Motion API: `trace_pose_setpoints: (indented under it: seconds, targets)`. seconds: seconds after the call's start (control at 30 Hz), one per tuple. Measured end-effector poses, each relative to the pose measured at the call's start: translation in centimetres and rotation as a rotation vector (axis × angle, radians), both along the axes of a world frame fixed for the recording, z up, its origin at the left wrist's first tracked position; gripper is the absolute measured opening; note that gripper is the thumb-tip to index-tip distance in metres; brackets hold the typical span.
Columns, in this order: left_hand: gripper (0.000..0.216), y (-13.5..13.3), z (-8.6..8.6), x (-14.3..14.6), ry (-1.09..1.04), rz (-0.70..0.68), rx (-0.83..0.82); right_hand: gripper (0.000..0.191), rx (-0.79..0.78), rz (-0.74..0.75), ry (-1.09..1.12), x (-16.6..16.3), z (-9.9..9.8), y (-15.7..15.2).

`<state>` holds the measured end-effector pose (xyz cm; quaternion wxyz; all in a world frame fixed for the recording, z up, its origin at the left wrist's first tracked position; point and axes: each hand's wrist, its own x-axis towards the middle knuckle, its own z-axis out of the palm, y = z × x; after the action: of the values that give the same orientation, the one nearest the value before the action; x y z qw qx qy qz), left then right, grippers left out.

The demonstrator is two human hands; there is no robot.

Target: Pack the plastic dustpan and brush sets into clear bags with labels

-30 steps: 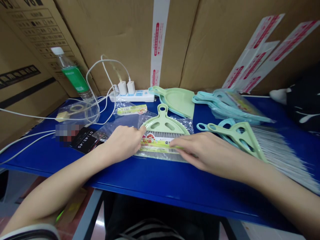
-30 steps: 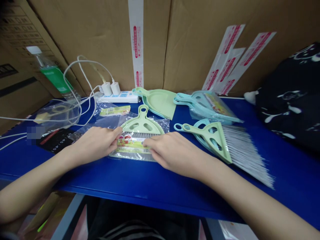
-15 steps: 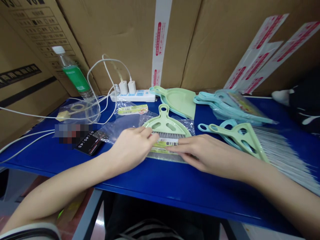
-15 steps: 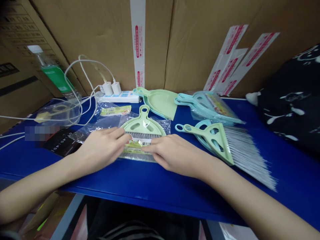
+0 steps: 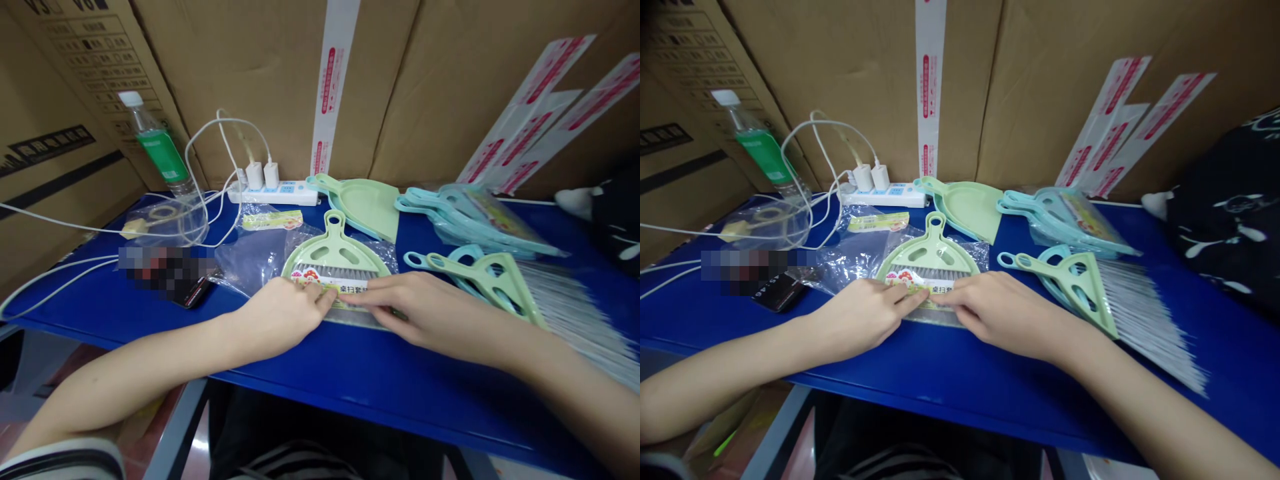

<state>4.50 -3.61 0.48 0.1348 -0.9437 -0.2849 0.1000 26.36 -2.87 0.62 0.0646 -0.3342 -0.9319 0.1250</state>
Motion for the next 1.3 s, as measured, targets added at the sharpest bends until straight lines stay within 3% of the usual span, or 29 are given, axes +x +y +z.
trace_pose_setpoints:
  seconds: [0.2,0.47,0.67,0.93,1.3]
  targets:
    - [0.043,0.5,0.5,-0.5,-0.036,-0.03,-0.093,0.044,-0.003,-0.026,0.033,-0.1,-0.2,0.0]
    - [0.046,0.2,0.8,-0.6,-0.039,0.029,-0.151,0.043,0.026,-0.048,0.03,-0.1,-0.5,-0.1]
    - [0.043,-0.3,1.3,-0.4,0.0,0.099,-0.146,0.044,0.064,-0.09,-0.009,0.1,-0.4,-0.1]
    - [0.042,-0.7,1.2,-0.5,0.033,0.083,-0.076,0.042,0.058,-0.123,-0.012,0.9,-0.2,-0.2]
    - [0.062,-1.3,1.5,-0.7,0.146,0.119,-0.072,0.043,0.099,-0.132,-0.114,1.8,0.0,0.0]
